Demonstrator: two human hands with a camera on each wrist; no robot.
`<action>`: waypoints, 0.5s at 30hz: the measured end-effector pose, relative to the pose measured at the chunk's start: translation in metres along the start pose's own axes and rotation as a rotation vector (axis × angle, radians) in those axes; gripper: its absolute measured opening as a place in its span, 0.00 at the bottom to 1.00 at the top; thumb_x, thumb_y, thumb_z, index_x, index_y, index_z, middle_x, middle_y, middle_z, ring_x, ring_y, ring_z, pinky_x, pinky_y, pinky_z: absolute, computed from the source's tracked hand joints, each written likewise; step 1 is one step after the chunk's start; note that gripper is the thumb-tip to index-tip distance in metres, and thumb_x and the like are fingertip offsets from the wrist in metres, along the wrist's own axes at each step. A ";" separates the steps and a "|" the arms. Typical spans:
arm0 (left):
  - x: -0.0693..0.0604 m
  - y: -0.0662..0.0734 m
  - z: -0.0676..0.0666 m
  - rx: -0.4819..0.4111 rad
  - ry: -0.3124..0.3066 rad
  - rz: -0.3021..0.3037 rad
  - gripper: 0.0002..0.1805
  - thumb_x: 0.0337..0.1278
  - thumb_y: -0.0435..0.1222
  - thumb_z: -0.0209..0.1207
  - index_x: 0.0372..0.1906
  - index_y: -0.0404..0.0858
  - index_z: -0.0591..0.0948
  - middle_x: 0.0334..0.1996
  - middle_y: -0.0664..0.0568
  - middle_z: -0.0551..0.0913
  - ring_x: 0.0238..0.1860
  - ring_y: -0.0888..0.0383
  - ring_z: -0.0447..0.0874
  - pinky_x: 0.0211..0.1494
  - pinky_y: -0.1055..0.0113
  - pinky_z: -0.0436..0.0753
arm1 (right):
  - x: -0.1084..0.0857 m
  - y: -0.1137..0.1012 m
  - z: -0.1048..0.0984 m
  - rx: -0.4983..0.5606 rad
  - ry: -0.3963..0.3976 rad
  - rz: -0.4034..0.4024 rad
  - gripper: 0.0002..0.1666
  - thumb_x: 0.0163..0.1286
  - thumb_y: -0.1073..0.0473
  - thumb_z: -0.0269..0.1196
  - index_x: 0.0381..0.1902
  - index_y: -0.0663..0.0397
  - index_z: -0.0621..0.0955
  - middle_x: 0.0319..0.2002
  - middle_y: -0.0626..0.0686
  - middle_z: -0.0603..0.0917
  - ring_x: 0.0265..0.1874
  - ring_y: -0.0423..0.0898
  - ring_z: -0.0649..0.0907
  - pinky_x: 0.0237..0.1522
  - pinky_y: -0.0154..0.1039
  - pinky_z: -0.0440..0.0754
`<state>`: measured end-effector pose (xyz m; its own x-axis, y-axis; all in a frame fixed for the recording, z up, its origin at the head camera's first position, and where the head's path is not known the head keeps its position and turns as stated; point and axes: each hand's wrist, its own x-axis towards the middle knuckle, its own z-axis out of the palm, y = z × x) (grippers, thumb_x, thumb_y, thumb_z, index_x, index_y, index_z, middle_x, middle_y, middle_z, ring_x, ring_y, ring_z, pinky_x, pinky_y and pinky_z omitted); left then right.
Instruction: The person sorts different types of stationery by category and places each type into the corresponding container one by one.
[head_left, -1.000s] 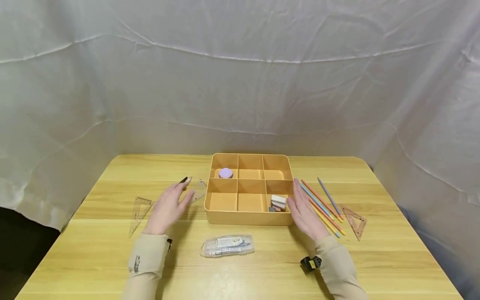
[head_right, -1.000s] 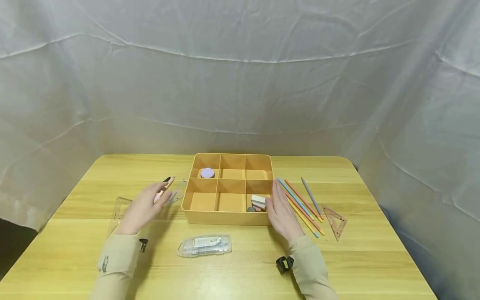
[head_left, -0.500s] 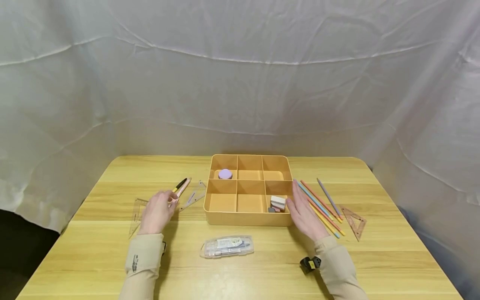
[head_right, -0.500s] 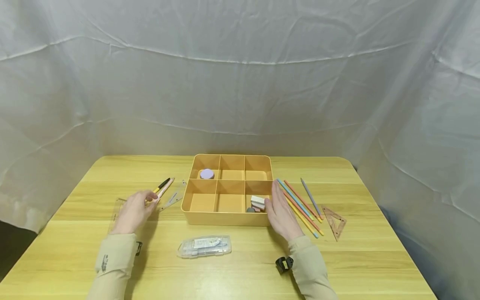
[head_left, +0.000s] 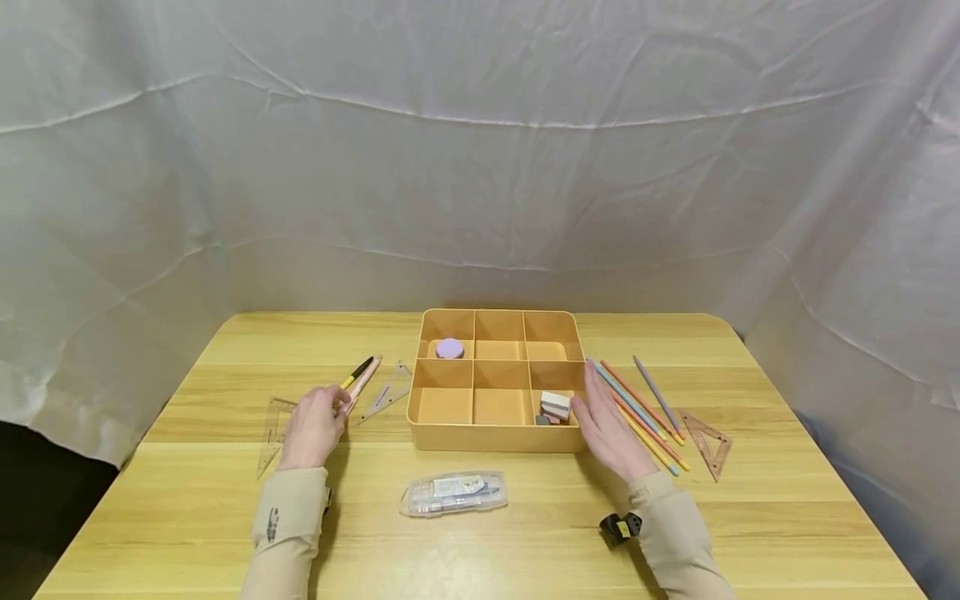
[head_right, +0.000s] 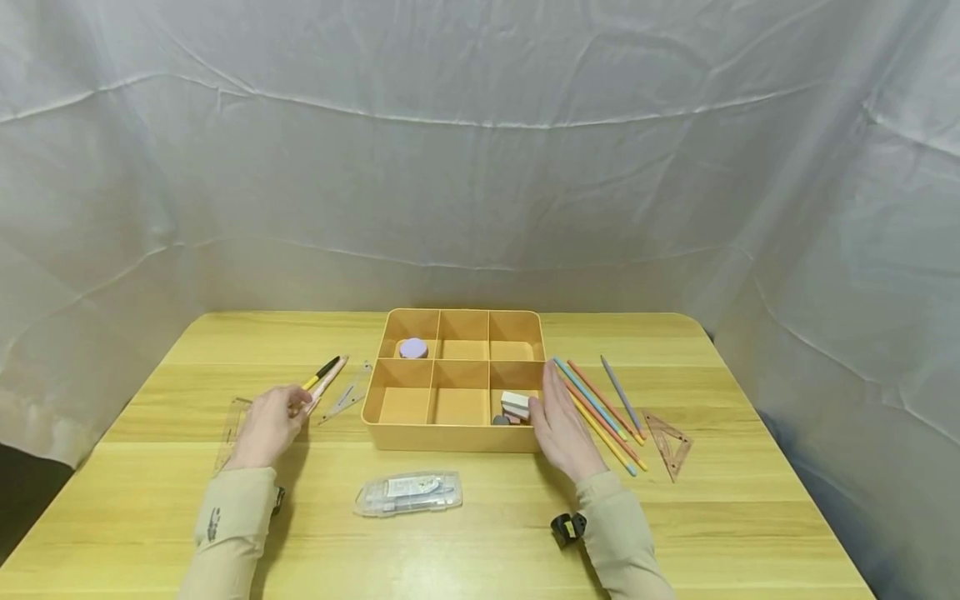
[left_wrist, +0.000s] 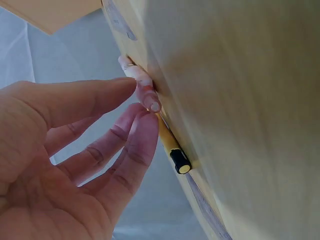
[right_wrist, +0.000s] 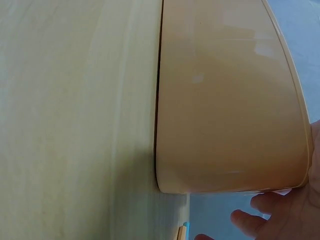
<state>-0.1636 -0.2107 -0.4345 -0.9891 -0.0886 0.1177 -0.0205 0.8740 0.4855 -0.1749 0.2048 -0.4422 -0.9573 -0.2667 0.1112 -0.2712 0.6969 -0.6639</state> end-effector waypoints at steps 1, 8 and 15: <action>0.000 0.000 0.000 -0.002 -0.002 0.001 0.09 0.57 0.24 0.64 0.43 0.29 0.84 0.39 0.34 0.86 0.37 0.43 0.83 0.39 0.49 0.83 | 0.000 0.000 0.000 0.002 -0.001 0.001 0.38 0.85 0.56 0.38 0.79 0.70 0.38 0.81 0.66 0.35 0.80 0.69 0.43 0.79 0.65 0.42; 0.003 -0.004 0.001 -0.029 -0.009 -0.011 0.04 0.56 0.24 0.64 0.36 0.28 0.85 0.36 0.36 0.88 0.34 0.45 0.85 0.38 0.51 0.82 | 0.000 0.000 -0.001 0.010 -0.005 0.005 0.38 0.85 0.54 0.37 0.79 0.70 0.37 0.81 0.65 0.34 0.80 0.68 0.43 0.79 0.65 0.42; 0.002 -0.006 0.001 -0.077 -0.024 -0.067 0.13 0.56 0.23 0.64 0.47 0.24 0.80 0.35 0.34 0.88 0.34 0.45 0.85 0.39 0.51 0.82 | 0.000 0.000 0.000 0.003 -0.002 0.004 0.38 0.85 0.54 0.37 0.79 0.70 0.38 0.81 0.66 0.35 0.80 0.68 0.43 0.80 0.65 0.43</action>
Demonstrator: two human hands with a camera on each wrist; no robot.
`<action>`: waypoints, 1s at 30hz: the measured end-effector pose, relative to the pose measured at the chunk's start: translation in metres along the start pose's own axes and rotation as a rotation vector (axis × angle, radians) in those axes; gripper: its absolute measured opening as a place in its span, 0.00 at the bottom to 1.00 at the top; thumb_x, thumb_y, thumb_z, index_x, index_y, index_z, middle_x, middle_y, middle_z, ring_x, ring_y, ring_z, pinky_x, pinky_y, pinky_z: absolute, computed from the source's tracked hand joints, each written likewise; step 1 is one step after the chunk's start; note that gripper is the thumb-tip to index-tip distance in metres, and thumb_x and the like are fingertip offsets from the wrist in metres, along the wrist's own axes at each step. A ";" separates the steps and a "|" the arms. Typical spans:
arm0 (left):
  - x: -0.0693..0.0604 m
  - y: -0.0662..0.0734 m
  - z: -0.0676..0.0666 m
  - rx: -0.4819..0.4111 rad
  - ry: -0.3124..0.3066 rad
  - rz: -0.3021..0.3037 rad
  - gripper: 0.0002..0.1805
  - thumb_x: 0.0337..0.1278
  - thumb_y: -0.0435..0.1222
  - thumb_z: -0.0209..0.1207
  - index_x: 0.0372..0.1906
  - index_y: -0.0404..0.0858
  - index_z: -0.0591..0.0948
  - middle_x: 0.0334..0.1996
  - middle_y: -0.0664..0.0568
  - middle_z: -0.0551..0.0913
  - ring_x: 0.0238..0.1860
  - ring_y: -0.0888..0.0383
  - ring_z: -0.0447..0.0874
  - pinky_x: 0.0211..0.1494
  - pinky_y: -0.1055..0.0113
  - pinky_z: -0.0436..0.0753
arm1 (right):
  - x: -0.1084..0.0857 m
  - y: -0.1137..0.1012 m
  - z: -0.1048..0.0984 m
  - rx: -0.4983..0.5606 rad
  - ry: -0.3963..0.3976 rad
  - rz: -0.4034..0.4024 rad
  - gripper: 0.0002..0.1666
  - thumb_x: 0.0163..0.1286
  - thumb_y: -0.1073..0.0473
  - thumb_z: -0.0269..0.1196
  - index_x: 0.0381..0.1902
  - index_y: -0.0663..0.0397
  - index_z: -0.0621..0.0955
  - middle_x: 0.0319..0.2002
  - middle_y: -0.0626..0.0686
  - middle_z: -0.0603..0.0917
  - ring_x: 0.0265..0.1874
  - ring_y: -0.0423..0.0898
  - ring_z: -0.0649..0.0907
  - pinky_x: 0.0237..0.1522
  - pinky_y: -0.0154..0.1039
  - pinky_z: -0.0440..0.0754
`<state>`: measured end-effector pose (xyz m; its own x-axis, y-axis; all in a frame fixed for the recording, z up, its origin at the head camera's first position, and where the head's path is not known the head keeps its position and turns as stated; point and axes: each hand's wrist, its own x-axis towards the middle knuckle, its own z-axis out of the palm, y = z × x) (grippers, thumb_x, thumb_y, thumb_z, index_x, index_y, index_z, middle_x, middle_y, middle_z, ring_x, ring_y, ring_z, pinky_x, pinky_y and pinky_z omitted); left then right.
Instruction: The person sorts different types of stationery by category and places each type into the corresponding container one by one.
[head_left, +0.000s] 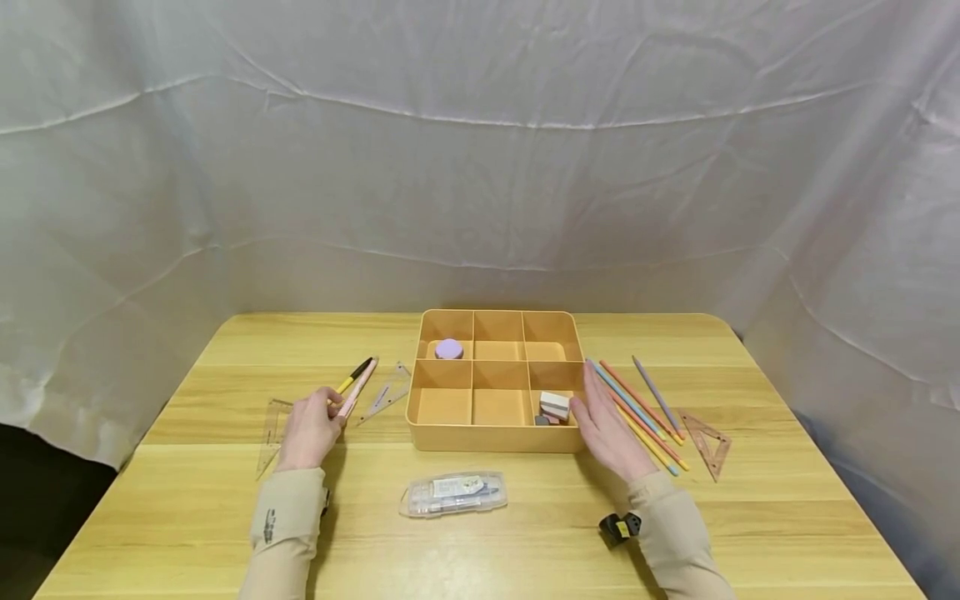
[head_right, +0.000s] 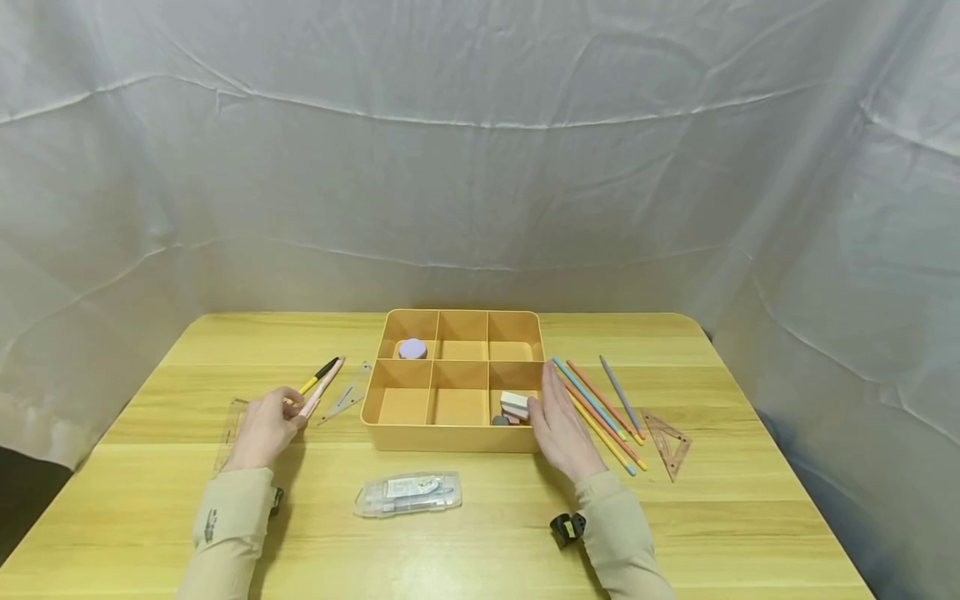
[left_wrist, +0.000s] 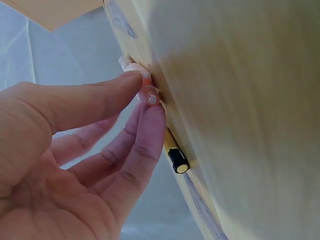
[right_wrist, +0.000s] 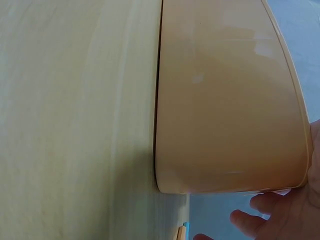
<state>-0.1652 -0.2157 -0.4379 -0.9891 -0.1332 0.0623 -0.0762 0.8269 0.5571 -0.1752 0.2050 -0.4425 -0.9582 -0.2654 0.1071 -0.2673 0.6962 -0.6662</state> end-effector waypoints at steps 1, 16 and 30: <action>0.000 0.000 0.000 -0.003 -0.003 -0.007 0.15 0.57 0.24 0.64 0.49 0.24 0.79 0.35 0.34 0.87 0.33 0.45 0.84 0.39 0.52 0.82 | 0.000 0.000 0.000 -0.001 0.000 0.001 0.38 0.85 0.54 0.37 0.79 0.70 0.38 0.81 0.66 0.35 0.80 0.68 0.43 0.80 0.65 0.43; -0.002 -0.005 -0.003 -0.012 -0.022 -0.009 0.09 0.57 0.23 0.62 0.42 0.23 0.83 0.33 0.35 0.87 0.34 0.46 0.80 0.35 0.61 0.74 | 0.000 0.000 0.001 -0.001 -0.001 0.010 0.37 0.85 0.55 0.37 0.79 0.70 0.38 0.81 0.66 0.36 0.80 0.68 0.43 0.80 0.63 0.43; -0.001 0.021 -0.020 -0.250 -0.077 0.005 0.16 0.70 0.30 0.56 0.56 0.25 0.79 0.46 0.33 0.84 0.45 0.45 0.83 0.46 0.60 0.82 | 0.000 0.001 0.000 0.004 -0.010 0.004 0.38 0.85 0.52 0.36 0.79 0.70 0.38 0.81 0.65 0.35 0.80 0.67 0.43 0.80 0.64 0.43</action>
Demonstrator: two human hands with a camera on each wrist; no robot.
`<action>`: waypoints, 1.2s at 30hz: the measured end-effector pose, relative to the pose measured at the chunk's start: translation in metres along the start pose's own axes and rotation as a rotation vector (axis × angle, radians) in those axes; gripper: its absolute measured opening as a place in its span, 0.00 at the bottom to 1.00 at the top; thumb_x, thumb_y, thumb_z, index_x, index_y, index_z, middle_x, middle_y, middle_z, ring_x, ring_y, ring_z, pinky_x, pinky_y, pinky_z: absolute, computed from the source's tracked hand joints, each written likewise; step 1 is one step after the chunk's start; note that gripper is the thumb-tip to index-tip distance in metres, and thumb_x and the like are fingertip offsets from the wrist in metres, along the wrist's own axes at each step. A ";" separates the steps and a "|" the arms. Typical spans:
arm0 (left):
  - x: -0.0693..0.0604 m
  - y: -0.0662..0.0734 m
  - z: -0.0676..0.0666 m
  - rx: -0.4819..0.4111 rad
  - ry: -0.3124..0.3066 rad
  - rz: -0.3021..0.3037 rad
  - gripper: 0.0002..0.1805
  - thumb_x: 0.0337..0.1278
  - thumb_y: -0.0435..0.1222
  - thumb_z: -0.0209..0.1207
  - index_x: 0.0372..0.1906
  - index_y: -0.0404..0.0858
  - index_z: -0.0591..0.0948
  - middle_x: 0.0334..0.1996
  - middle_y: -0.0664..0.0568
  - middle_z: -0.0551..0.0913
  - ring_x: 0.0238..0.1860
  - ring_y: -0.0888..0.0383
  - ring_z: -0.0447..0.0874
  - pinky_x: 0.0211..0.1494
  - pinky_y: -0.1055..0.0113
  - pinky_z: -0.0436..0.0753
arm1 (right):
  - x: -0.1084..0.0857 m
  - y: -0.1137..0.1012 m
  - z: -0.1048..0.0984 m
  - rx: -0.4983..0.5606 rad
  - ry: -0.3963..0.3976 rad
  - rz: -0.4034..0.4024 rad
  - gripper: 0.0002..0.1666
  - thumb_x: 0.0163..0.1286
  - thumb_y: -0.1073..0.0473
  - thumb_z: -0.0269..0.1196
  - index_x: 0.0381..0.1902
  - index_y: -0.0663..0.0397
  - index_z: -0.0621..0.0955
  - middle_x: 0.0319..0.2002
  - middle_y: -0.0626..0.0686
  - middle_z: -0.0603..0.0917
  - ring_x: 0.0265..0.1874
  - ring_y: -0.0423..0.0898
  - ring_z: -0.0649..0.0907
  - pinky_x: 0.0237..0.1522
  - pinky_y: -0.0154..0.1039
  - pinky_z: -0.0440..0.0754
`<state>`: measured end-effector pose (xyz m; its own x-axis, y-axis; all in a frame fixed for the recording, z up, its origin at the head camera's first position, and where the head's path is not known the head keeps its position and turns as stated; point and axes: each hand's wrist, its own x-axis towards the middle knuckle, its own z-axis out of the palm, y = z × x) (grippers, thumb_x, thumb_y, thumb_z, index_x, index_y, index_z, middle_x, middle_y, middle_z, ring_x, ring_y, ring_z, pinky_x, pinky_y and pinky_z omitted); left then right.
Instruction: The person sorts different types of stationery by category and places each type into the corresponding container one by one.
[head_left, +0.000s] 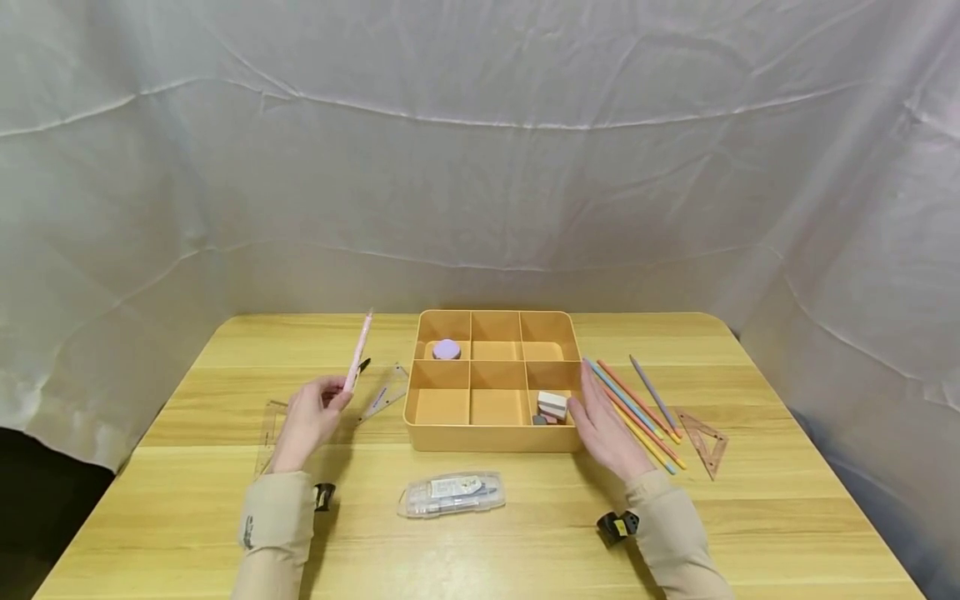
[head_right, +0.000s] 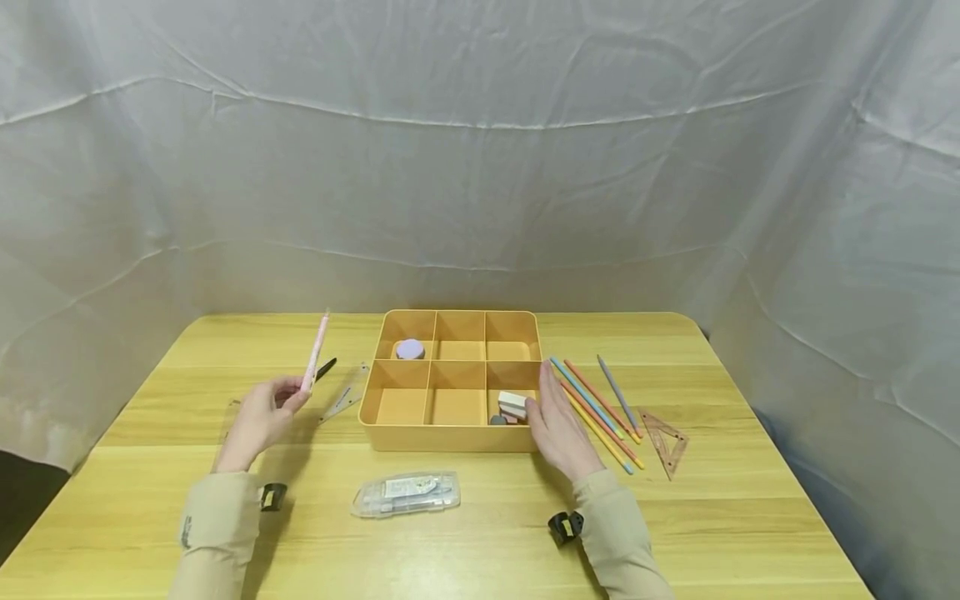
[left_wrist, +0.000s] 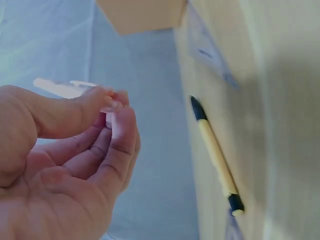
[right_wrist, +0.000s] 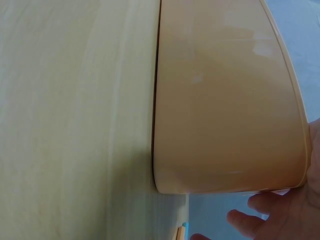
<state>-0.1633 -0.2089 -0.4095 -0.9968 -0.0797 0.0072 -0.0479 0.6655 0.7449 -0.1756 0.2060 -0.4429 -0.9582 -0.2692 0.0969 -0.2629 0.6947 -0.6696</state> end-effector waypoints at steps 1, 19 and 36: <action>-0.001 0.002 -0.001 -0.005 0.002 0.007 0.16 0.71 0.31 0.56 0.56 0.25 0.79 0.47 0.33 0.85 0.46 0.44 0.83 0.49 0.57 0.82 | 0.000 0.000 0.000 0.001 0.000 0.000 0.38 0.85 0.52 0.36 0.79 0.70 0.38 0.81 0.65 0.35 0.80 0.67 0.43 0.80 0.64 0.43; -0.015 0.037 -0.006 -0.004 0.101 0.242 0.12 0.68 0.34 0.60 0.50 0.34 0.88 0.40 0.40 0.89 0.35 0.58 0.83 0.35 0.76 0.79 | -0.001 -0.001 0.000 -0.002 -0.002 0.007 0.38 0.85 0.54 0.37 0.79 0.67 0.36 0.81 0.65 0.34 0.80 0.67 0.43 0.80 0.64 0.43; -0.017 0.058 0.033 0.026 0.039 0.336 0.06 0.59 0.30 0.66 0.39 0.33 0.89 0.25 0.50 0.86 0.24 0.65 0.72 0.27 0.75 0.71 | -0.001 -0.001 0.000 0.006 -0.003 0.002 0.38 0.85 0.53 0.36 0.79 0.68 0.36 0.81 0.66 0.35 0.80 0.67 0.43 0.80 0.64 0.43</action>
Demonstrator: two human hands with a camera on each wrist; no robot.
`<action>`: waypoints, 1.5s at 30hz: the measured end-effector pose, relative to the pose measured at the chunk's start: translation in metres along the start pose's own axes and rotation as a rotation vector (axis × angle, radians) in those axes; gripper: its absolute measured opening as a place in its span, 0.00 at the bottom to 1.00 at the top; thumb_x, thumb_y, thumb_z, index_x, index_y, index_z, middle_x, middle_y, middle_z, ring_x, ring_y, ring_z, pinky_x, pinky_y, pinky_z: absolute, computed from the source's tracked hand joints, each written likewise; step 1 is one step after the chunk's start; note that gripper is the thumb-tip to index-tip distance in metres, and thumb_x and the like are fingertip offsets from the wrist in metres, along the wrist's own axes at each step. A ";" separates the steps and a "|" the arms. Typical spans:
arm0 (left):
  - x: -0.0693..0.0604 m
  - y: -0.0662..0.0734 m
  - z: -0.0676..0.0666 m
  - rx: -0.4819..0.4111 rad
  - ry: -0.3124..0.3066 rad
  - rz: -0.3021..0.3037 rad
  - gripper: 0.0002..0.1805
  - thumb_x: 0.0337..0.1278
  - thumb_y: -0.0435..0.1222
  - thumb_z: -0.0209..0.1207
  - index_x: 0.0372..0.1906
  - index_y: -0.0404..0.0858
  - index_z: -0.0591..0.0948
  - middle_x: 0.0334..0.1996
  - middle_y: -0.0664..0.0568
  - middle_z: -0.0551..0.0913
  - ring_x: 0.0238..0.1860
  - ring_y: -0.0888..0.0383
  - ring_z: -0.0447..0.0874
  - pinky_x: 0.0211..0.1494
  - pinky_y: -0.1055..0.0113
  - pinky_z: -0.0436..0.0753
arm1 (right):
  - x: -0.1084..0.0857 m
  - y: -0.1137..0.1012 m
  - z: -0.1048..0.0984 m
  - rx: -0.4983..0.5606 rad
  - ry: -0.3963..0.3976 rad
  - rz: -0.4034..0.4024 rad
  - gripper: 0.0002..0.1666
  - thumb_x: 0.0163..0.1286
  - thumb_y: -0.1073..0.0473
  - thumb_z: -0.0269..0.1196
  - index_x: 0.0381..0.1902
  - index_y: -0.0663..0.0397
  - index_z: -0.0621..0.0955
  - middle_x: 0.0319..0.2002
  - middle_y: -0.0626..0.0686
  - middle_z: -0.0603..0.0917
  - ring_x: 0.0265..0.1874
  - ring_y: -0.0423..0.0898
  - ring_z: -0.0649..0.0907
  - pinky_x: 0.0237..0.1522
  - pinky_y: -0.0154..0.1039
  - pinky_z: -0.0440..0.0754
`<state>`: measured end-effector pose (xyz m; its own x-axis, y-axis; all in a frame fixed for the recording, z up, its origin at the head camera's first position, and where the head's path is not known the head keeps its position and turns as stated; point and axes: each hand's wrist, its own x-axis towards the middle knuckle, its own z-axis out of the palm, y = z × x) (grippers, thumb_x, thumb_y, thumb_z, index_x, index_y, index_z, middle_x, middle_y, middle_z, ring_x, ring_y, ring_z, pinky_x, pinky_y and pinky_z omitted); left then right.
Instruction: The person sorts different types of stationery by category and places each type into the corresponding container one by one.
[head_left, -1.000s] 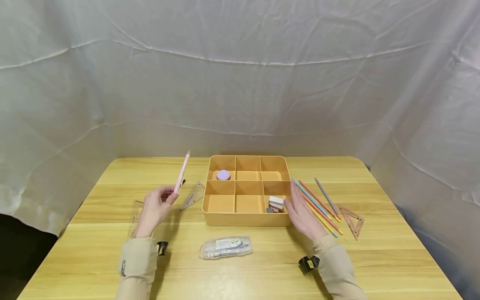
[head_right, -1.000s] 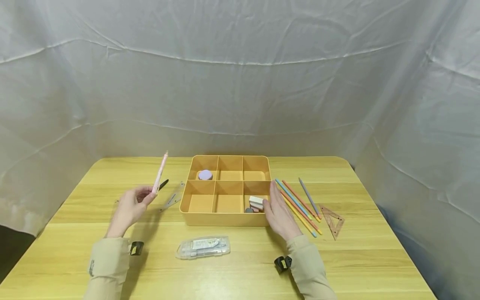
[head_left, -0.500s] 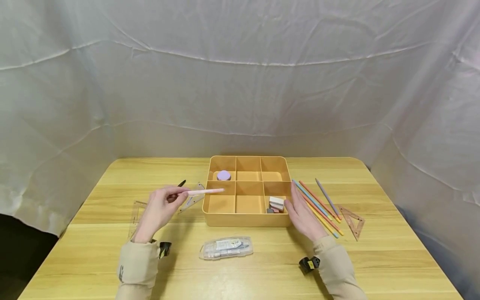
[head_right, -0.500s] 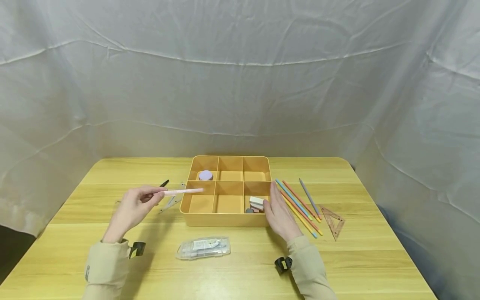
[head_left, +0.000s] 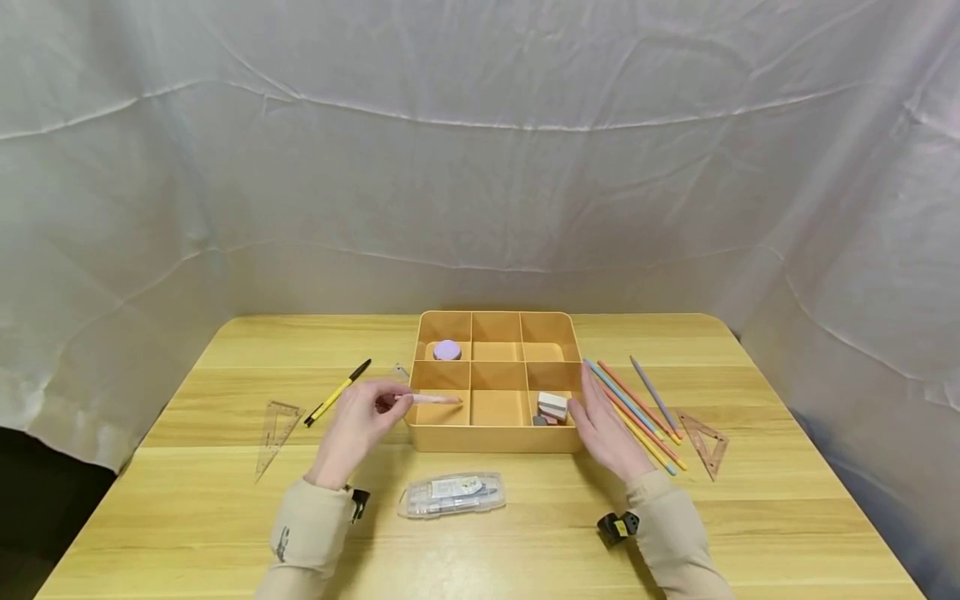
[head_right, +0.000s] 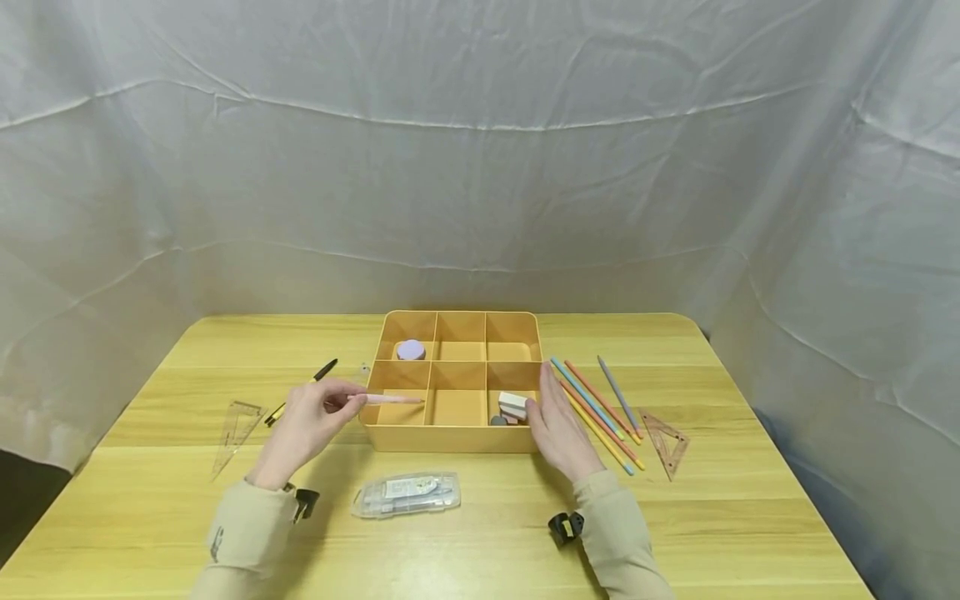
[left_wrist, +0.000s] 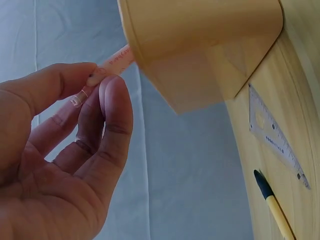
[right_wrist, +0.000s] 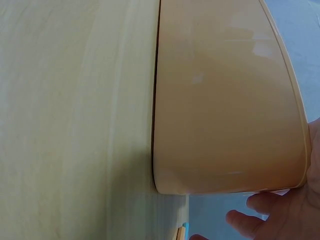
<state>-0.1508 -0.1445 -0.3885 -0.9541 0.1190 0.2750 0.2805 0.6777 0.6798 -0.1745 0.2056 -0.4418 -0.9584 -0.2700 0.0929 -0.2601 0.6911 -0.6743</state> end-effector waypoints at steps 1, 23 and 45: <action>0.000 0.000 0.001 0.010 0.000 0.008 0.06 0.59 0.30 0.66 0.38 0.33 0.90 0.25 0.50 0.86 0.24 0.65 0.72 0.27 0.76 0.72 | 0.000 0.000 0.000 0.002 0.000 -0.001 0.38 0.85 0.54 0.37 0.79 0.68 0.36 0.81 0.66 0.35 0.80 0.67 0.43 0.80 0.64 0.43; 0.001 -0.011 0.001 0.011 -0.067 -0.049 0.09 0.63 0.35 0.64 0.44 0.35 0.88 0.28 0.51 0.87 0.29 0.62 0.78 0.36 0.72 0.78 | 0.001 0.000 -0.001 0.016 -0.007 0.002 0.38 0.85 0.55 0.37 0.79 0.67 0.35 0.81 0.66 0.34 0.80 0.67 0.43 0.80 0.64 0.43; 0.033 -0.093 -0.063 0.216 -0.237 -0.292 0.18 0.69 0.36 0.56 0.52 0.25 0.80 0.47 0.29 0.84 0.46 0.38 0.84 0.49 0.46 0.84 | 0.000 0.000 0.000 0.040 -0.017 0.021 0.38 0.85 0.56 0.36 0.79 0.66 0.34 0.81 0.66 0.33 0.81 0.65 0.41 0.80 0.63 0.42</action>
<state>-0.2017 -0.2491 -0.3994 -0.9950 0.0455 -0.0885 -0.0097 0.8409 0.5412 -0.1749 0.2052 -0.4421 -0.9615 -0.2669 0.0659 -0.2342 0.6695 -0.7049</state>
